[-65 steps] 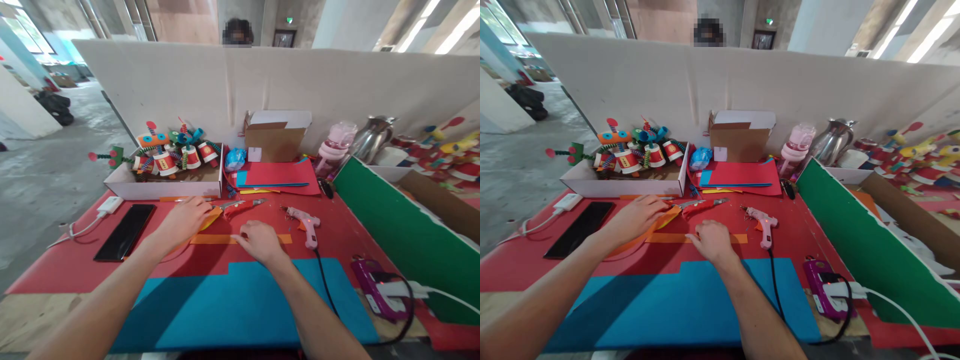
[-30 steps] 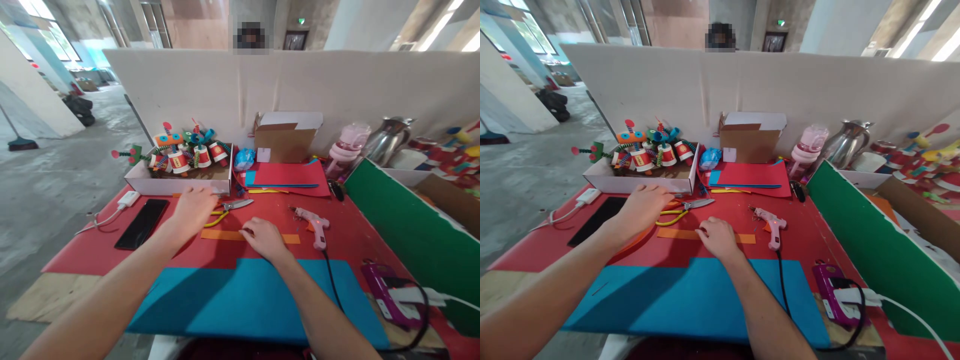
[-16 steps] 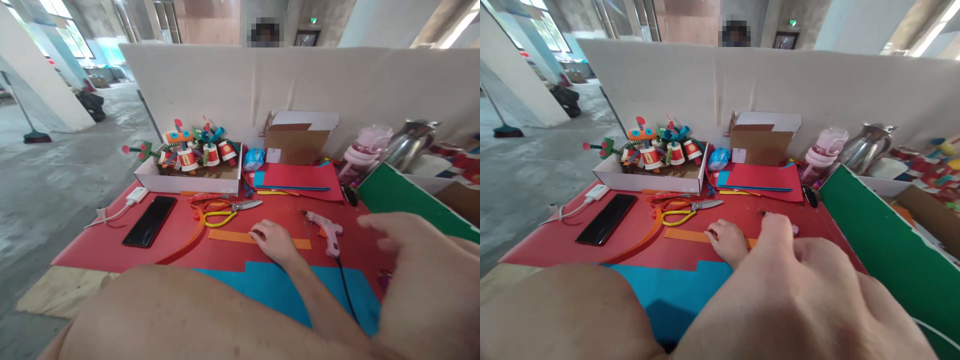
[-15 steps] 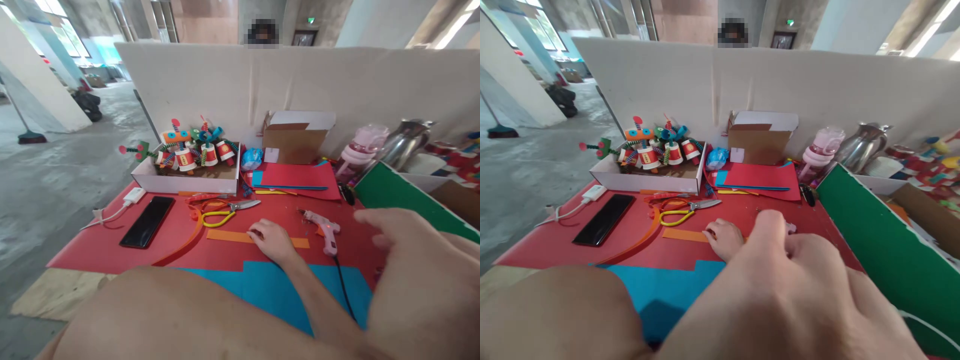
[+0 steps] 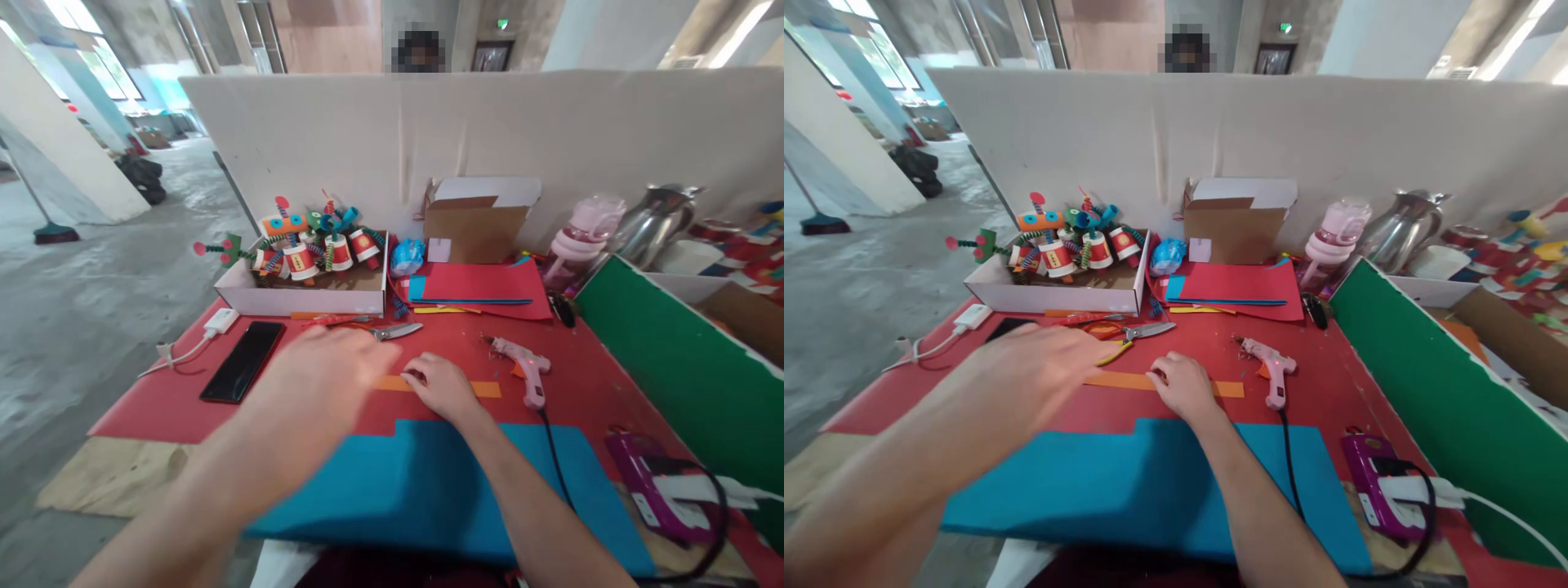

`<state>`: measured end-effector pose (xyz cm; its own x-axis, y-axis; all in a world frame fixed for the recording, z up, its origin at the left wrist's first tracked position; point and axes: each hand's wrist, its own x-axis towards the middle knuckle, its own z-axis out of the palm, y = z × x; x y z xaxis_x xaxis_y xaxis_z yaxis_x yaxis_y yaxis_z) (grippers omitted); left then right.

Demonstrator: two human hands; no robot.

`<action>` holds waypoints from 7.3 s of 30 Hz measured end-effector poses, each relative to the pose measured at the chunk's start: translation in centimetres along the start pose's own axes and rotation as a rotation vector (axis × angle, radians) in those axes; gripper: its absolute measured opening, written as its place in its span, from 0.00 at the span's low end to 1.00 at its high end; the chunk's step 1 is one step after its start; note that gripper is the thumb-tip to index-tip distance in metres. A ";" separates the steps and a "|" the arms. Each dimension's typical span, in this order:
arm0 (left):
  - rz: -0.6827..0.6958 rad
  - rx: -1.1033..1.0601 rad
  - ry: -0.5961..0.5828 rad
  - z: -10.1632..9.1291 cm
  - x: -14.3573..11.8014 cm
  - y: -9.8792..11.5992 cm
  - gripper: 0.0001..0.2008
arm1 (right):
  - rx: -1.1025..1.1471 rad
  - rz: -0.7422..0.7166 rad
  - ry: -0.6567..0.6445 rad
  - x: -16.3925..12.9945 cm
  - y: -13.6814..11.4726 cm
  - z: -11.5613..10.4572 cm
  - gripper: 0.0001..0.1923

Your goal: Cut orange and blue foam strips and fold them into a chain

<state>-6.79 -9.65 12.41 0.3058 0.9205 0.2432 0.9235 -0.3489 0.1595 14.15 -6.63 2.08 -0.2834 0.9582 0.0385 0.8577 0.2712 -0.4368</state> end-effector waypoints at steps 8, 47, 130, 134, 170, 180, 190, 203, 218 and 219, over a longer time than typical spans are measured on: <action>-0.231 0.273 -0.370 5.0 -3.3 -6.4 0.13 | 0.004 0.007 -0.022 -0.1 -0.2 -0.5 0.09; 0.338 0.069 -0.310 9.4 -0.1 -0.1 0.10 | 0.100 -0.123 0.002 -3.3 -0.2 -0.1 0.10; 0.354 0.031 -0.288 9.9 0.9 0.0 0.10 | -0.034 -0.122 -0.039 -2.4 -0.6 0.1 0.10; 0.312 0.054 -0.223 10.6 0.9 -0.1 0.10 | -0.085 -0.117 0.020 -1.9 -0.6 0.8 0.08; 0.124 0.050 -0.422 9.4 1.9 0.1 0.08 | -0.126 0.195 -0.143 -1.3 -0.9 -1.4 0.12; 0.126 0.036 -0.432 9.3 2.1 0.1 0.10 | -0.121 0.211 -0.131 -1.3 -0.9 -1.3 0.14; 0.135 0.045 -0.447 9.5 2.1 0.1 0.09 | -0.183 0.196 -0.166 -1.1 -0.9 -1.3 0.12; 0.483 0.053 -0.326 10.4 1.1 -0.1 0.24 | -0.041 0.225 -0.145 -2.4 1.5 -2.9 0.08; 0.498 0.159 -0.362 10.1 1.1 0.3 0.30 | -0.097 0.275 -0.047 -4.6 4.5 -3.8 0.10; 0.502 0.170 -0.364 10.1 1.1 0.3 0.31 | -0.123 0.276 -0.048 -4.6 4.5 -3.7 0.10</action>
<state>-3.80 -7.01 3.03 0.7416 0.6639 -0.0967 0.6624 -0.7474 -0.0508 20.90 -9.45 3.28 -0.0503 0.9926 -0.1106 0.9498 0.0133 -0.3127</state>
